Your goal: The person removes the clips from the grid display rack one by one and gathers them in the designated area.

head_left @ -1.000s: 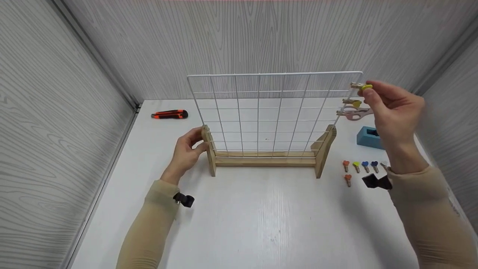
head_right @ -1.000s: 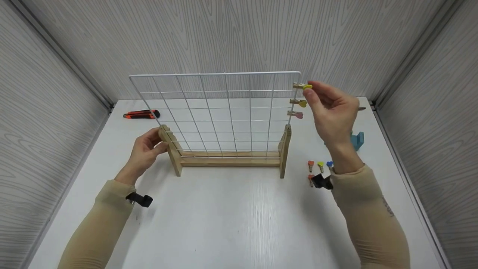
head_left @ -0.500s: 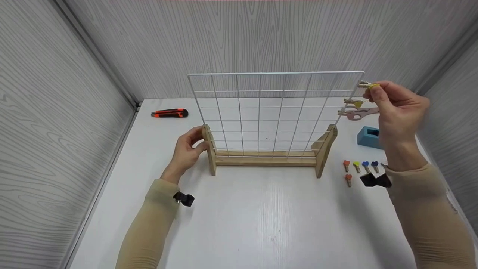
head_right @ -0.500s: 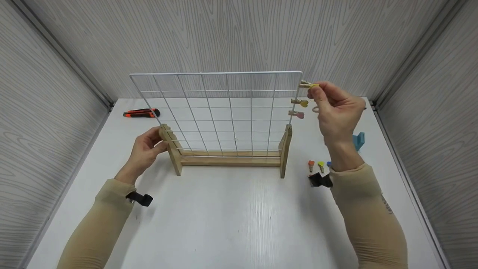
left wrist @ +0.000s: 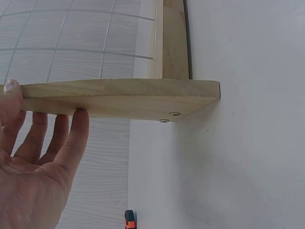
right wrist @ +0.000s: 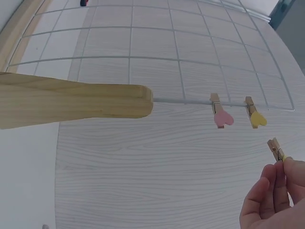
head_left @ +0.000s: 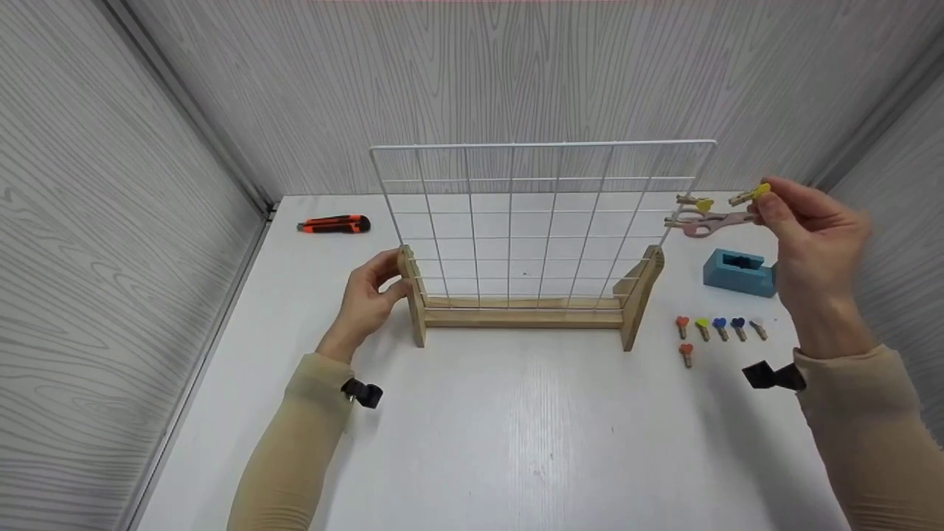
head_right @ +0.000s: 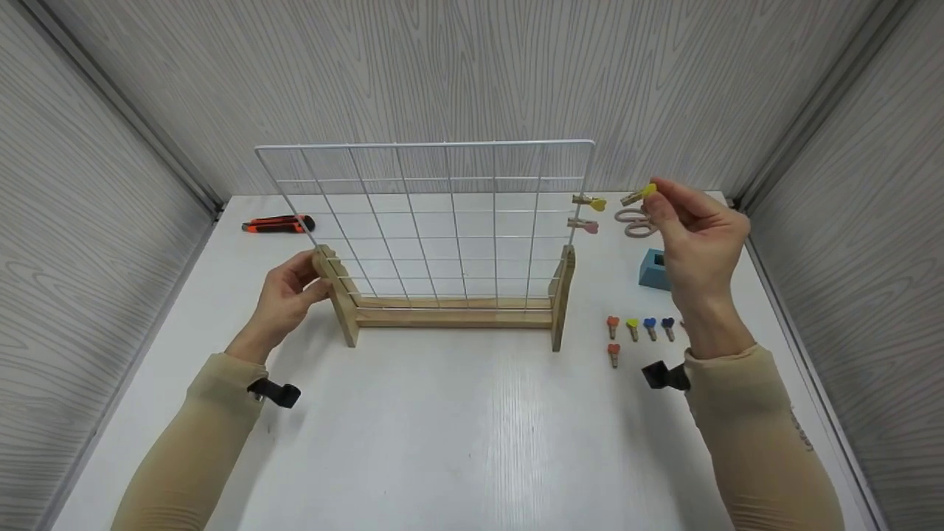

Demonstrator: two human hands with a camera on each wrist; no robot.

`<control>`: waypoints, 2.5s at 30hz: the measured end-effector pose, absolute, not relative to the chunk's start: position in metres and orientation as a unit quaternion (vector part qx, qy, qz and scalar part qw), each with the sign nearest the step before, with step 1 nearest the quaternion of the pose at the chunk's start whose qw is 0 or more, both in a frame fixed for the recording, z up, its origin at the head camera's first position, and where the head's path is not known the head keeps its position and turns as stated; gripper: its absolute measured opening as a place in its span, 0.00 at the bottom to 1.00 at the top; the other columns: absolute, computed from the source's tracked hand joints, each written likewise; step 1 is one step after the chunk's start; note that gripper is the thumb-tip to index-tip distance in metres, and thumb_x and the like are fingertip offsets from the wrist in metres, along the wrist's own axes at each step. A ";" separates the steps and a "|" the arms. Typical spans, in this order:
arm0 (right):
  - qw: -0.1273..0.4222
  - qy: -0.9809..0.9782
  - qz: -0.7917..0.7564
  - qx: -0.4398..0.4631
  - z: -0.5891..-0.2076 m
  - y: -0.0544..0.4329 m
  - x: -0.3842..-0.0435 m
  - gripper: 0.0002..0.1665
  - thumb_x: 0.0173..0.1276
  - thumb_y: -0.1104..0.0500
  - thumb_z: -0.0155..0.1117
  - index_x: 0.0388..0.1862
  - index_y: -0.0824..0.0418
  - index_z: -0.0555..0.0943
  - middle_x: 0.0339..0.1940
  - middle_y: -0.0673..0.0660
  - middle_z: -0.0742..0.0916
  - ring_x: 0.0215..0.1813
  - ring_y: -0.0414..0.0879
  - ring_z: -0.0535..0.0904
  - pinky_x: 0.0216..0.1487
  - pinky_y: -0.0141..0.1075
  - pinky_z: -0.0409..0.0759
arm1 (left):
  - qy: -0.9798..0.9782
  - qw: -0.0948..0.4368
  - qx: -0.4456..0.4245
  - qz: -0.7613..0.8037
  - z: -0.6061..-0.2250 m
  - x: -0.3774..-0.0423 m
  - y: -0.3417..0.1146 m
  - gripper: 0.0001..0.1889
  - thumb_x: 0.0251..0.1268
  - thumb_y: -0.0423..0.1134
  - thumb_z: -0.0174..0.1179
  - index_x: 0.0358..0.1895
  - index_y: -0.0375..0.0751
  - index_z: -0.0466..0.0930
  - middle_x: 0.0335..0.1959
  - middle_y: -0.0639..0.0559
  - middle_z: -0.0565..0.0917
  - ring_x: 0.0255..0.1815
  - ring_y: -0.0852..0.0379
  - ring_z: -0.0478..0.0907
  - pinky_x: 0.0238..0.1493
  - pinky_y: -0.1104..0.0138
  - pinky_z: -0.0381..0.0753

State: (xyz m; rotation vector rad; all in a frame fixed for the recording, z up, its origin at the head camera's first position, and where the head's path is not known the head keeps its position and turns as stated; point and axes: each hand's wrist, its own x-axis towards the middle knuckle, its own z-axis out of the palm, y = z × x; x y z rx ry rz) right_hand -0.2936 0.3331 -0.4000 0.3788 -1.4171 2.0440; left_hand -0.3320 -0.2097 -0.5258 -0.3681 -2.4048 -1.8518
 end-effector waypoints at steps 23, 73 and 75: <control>0.084 -0.795 0.601 -0.019 -0.496 0.416 -0.275 0.14 0.78 0.66 0.75 0.58 0.70 0.92 0.37 0.36 0.95 0.38 0.31 0.92 0.42 0.21 0.89 | -0.791 0.037 -0.115 -0.600 -0.527 -0.331 -0.209 0.27 0.79 0.27 0.68 0.77 0.36 0.79 0.72 0.36 0.85 0.77 0.41 0.80 0.69 0.69 0.88; -0.173 -0.914 0.359 -0.077 -0.559 0.429 -0.274 0.24 0.84 0.52 0.70 0.67 0.68 0.88 0.54 0.60 0.91 0.43 0.45 0.86 0.40 0.31 0.89 | -0.790 0.039 -0.123 -0.599 -0.527 -0.334 -0.209 0.27 0.79 0.27 0.67 0.77 0.34 0.78 0.74 0.29 0.82 0.77 0.39 0.80 0.66 0.73 0.88; -0.174 -0.913 0.359 -0.079 -0.558 0.429 -0.274 0.25 0.85 0.51 0.70 0.67 0.68 0.88 0.54 0.60 0.90 0.44 0.45 0.86 0.40 0.31 0.89 | -0.790 0.040 -0.122 -0.600 -0.527 -0.334 -0.209 0.27 0.79 0.27 0.68 0.78 0.34 0.78 0.74 0.30 0.82 0.77 0.38 0.80 0.65 0.73 0.88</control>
